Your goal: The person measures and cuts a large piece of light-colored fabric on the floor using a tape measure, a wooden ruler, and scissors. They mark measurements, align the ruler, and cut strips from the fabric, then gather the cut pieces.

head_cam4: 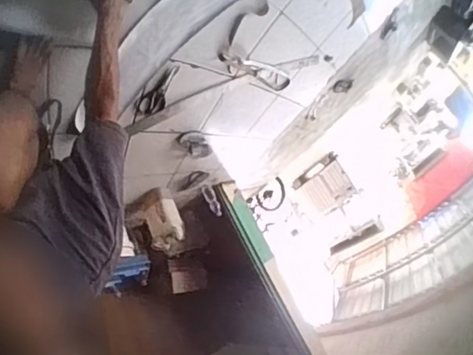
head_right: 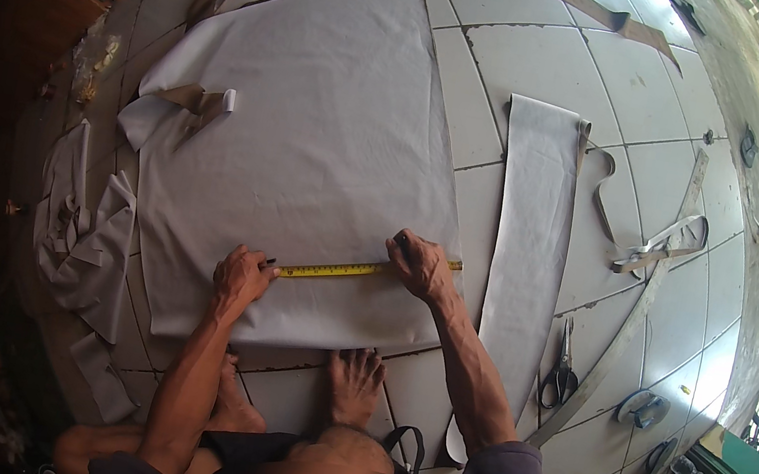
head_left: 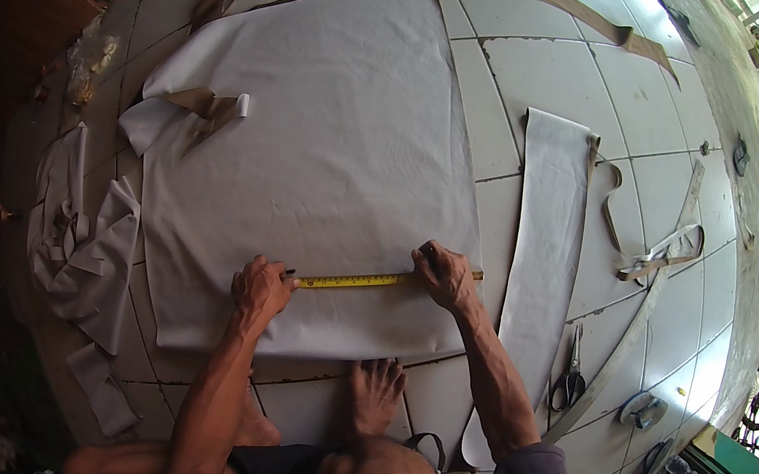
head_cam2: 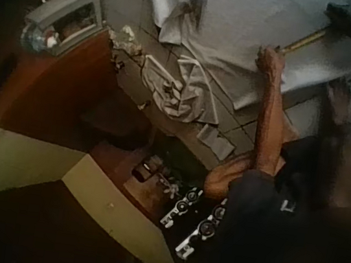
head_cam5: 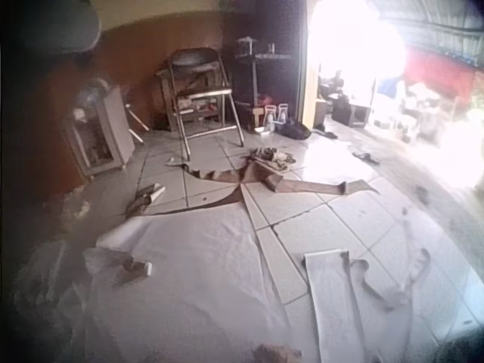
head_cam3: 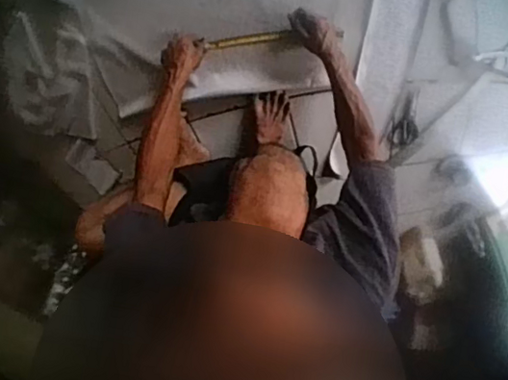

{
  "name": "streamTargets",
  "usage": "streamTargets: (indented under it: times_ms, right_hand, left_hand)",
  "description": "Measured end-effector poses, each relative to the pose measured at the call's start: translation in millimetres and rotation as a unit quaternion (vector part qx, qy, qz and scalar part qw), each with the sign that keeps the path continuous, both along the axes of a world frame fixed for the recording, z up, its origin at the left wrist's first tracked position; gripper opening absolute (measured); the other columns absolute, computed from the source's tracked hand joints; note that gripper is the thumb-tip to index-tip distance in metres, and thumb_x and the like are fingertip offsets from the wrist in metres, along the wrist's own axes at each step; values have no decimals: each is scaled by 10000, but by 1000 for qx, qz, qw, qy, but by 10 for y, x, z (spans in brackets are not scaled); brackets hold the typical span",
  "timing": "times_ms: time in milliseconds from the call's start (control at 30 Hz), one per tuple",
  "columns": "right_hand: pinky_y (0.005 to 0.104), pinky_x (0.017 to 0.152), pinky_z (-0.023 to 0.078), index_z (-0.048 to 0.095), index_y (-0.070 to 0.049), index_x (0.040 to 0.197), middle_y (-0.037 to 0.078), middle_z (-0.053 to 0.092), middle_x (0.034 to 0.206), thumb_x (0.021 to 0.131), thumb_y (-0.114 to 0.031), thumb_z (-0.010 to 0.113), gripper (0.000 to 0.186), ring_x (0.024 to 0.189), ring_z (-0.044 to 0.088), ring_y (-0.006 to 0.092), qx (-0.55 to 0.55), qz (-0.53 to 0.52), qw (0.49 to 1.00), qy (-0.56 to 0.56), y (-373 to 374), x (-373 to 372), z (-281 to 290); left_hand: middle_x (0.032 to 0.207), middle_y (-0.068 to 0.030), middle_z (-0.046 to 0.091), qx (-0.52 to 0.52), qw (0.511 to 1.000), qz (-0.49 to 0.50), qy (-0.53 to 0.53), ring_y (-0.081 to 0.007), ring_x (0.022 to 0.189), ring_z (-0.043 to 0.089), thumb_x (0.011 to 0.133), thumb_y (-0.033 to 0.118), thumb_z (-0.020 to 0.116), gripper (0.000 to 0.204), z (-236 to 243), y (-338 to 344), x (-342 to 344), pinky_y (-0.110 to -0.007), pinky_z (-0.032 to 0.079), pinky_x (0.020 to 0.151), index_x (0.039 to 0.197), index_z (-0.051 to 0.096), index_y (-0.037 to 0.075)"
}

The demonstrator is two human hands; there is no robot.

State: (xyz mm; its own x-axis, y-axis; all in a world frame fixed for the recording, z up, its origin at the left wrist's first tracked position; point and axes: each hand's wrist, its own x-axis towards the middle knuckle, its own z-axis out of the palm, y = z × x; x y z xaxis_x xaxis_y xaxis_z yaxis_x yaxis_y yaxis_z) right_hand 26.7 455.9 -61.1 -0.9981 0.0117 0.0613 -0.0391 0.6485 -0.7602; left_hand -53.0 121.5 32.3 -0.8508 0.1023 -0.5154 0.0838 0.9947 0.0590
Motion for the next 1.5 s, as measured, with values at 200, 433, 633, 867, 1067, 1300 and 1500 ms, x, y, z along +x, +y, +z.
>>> streamTargets:
  times_ms: [200, 433, 633, 867, 1067, 1300, 1500]
  right_hand:
    - [482, 669, 522, 656, -68, 981, 200, 685, 841, 1018, -325, 630, 261, 792, 667, 435, 32, -10, 999, 13, -25, -40, 143]
    - [365, 685, 533, 690, -55, 1043, 124, 698, 809, 1057, -240, 591, 210, 731, 669, 262, -136, -221, 966, 26, -2, 23, 957]
    - [263, 714, 501, 678, -11, 1060, 38, 673, 825, 1071, -186, 595, 194, 767, 595, 101, -277, -368, 888, -3, -14, 284, 1254]
    - [309, 716, 534, 678, -18, 1084, 83, 705, 806, 1069, -265, 591, 263, 765, 672, 158, -188, -299, 925, -139, -65, 269, 1221]
    - [323, 704, 540, 688, -45, 1093, 101, 723, 809, 1065, -272, 593, 247, 751, 695, 185, -134, -241, 953, -126, 3, -275, 1129]
    - [283, 582, 509, 672, -22, 1133, 66, 712, 799, 1055, -270, 627, 264, 635, 624, 103, -257, -219, 939, -66, 54, -1326, 1018]
    - [291, 585, 517, 677, -25, 1137, 60, 702, 870, 1027, -230, 662, 233, 674, 638, 119, -304, -205, 928, 63, 322, -2630, 612]
  left_hand:
    - [1118, -108, 651, -18, 999, 15, -37, -306, 1101, 645, 918, 410, 760, 326, 0, 29, -15, -484, 509, 952, 1028, 770, 103]
    - [856, -98, 676, 77, 979, 6, -187, -202, 814, 634, 876, 412, 808, 373, 109, -177, -417, -373, 517, 776, 916, 763, 44]
    - [831, -124, 718, 163, 983, -26, -79, -245, 782, 673, 854, 473, 813, 437, 137, -277, -1763, -381, 526, 759, 943, 781, 46]
    - [1073, -155, 613, 111, 985, -78, 105, -311, 1090, 587, 875, 500, 784, 433, -114, -1, -3532, -410, 491, 974, 971, 796, 78]
    - [1161, -129, 582, 52, 986, -112, 116, -311, 1179, 522, 869, 496, 788, 389, -255, 323, -4005, -396, 458, 1055, 964, 813, 120]
    - [1212, -141, 564, 31, 984, -136, 107, -329, 1178, 508, 860, 479, 803, 373, -307, 421, -4099, -396, 454, 1066, 998, 821, 132]
    - [1229, -118, 557, 15, 990, -104, 95, -322, 1197, 500, 879, 472, 788, 387, -266, 481, -4054, -390, 451, 1098, 1037, 816, 120]
